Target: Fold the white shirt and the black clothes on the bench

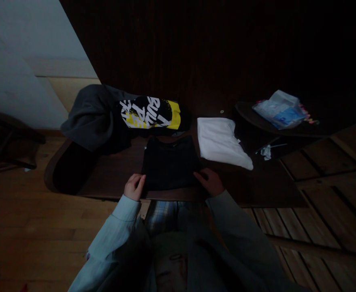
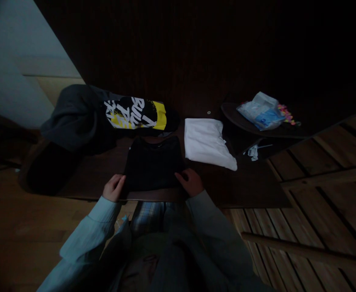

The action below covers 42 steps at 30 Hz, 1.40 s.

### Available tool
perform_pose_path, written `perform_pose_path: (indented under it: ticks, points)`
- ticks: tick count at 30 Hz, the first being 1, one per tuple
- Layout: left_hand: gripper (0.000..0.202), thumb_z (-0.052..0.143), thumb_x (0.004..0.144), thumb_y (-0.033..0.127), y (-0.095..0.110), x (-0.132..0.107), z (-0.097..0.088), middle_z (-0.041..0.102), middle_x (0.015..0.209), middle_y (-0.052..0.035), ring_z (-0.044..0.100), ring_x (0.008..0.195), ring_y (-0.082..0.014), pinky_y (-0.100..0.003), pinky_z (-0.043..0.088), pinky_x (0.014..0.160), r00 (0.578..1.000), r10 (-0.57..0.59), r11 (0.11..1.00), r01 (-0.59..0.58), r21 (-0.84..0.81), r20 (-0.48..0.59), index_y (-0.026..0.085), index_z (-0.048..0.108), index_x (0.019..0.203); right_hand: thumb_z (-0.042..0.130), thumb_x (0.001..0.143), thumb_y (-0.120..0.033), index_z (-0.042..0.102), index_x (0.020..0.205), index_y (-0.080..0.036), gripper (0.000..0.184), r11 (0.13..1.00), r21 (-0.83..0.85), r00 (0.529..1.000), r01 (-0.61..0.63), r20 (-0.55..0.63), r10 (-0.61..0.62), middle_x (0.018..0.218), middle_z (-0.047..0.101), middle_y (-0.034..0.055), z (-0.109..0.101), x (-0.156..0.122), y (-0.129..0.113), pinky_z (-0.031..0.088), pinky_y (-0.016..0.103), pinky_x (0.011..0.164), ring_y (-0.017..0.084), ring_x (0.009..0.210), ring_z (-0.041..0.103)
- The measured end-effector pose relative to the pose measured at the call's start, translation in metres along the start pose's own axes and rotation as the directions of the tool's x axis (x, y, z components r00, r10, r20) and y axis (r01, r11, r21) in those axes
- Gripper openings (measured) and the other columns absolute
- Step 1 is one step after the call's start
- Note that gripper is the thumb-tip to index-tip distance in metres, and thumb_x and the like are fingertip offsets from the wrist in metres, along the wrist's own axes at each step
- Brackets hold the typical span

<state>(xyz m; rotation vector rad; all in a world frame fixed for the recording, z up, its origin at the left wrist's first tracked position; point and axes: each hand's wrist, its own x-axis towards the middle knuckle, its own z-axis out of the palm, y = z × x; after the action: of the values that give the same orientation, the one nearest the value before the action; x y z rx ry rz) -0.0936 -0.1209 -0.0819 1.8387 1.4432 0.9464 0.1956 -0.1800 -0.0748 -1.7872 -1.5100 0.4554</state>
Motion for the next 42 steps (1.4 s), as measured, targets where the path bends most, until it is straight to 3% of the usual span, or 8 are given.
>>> perform_pose_path:
  ticks: [8,15,19,24,28,32,37,42]
  points:
    - [0.032,0.059,0.055,0.048,0.001,0.014,0.004,0.056,0.06,-0.0018,0.052,0.064,-0.0146,-0.025,0.041,0.065,0.985,-0.15,0.961,0.165,-0.223,0.086,0.018,0.055,0.044,0.055,0.062,-0.052,0.056,0.052,-0.02,0.034,0.98,0.173,0.975,-0.098,0.214,0.06,0.06,0.058,0.0014,0.0,0.011,0.007,0.042,0.03,0.063,0.018,0.065,0.055]
    - [0.033,0.059,0.054,0.05,-0.011,0.011,0.006,0.048,0.05,0.0032,0.043,0.052,-0.0103,-0.02,0.033,0.052,0.959,-0.28,0.952,0.27,-0.145,-0.05,0.018,0.051,0.049,0.06,0.057,-0.052,0.053,0.053,-0.019,0.034,0.968,0.172,0.979,-0.184,0.122,0.164,0.052,0.052,-0.0017,-0.002,0.01,0.006,0.038,0.026,0.054,0.015,0.055,0.05]
    - [0.034,0.057,0.057,0.051,-0.009,0.006,0.007,0.044,0.046,0.0052,0.04,0.047,-0.0094,-0.02,0.03,0.048,0.96,-0.249,0.968,0.252,0.006,-0.131,0.019,0.046,0.052,0.059,0.057,-0.055,0.045,0.051,-0.02,0.038,0.974,0.145,0.984,-0.173,0.075,0.164,0.047,0.044,-0.0045,0.0,0.007,0.005,0.033,0.024,0.05,0.012,0.051,0.044]
    - [0.034,0.058,0.06,0.048,0.001,0.002,0.008,0.043,0.048,0.0061,0.04,0.045,-0.0091,-0.02,0.027,0.046,0.966,-0.211,0.967,0.228,0.11,-0.148,0.02,0.041,0.055,0.06,0.057,-0.056,0.042,0.051,-0.02,0.041,0.979,0.135,0.987,-0.151,-0.029,0.156,0.05,0.047,-0.0033,0.004,0.003,0.006,0.036,0.025,0.053,0.013,0.052,0.046]
    - [0.03,0.055,0.064,0.048,0.0,0.0,0.006,0.045,0.051,0.005,0.042,0.049,-0.0094,-0.02,0.032,0.05,0.979,-0.185,0.982,0.186,0.007,-0.085,0.019,0.047,0.06,0.062,0.057,-0.051,0.052,0.069,-0.02,0.034,0.963,0.214,0.986,-0.164,0.05,0.157,0.064,0.057,-0.0005,0.001,0.0,0.009,0.043,0.028,0.061,0.016,0.063,0.055]
    - [0.033,0.06,0.059,0.047,-0.007,-0.001,-0.003,0.053,0.059,0.0016,0.048,0.056,-0.0118,-0.023,0.039,0.058,0.981,-0.158,0.972,0.175,-0.156,0.114,0.017,0.058,0.072,0.069,0.05,-0.043,0.054,0.094,-0.021,0.051,0.931,0.32,0.972,-0.176,0.204,0.113,0.089,0.061,0.0033,-0.005,-0.001,0.018,0.046,0.032,0.07,0.018,0.077,0.059]
    - [0.028,0.066,0.051,0.044,-0.01,0.004,-0.014,0.055,0.057,-0.0012,0.051,0.061,-0.0145,-0.025,0.041,0.061,0.962,-0.079,0.985,0.115,-0.125,0.26,0.018,0.061,0.055,0.07,0.047,-0.04,0.056,0.09,-0.019,0.05,0.911,0.331,0.961,-0.245,0.209,0.183,0.073,0.059,0.0006,-0.003,-0.001,0.021,0.047,0.033,0.068,0.017,0.07,0.058]
    - [0.035,0.067,0.05,0.047,-0.015,0.004,-0.01,0.048,0.049,0.0031,0.044,0.051,-0.0097,-0.022,0.038,0.052,0.974,-0.128,0.958,0.17,-0.232,0.187,0.017,0.05,0.047,0.073,0.043,-0.038,0.055,0.079,-0.019,0.044,0.89,0.38,0.965,-0.25,0.172,0.198,0.058,0.051,-0.0045,-0.008,0.002,0.018,0.045,0.029,0.06,0.013,0.059,0.052]
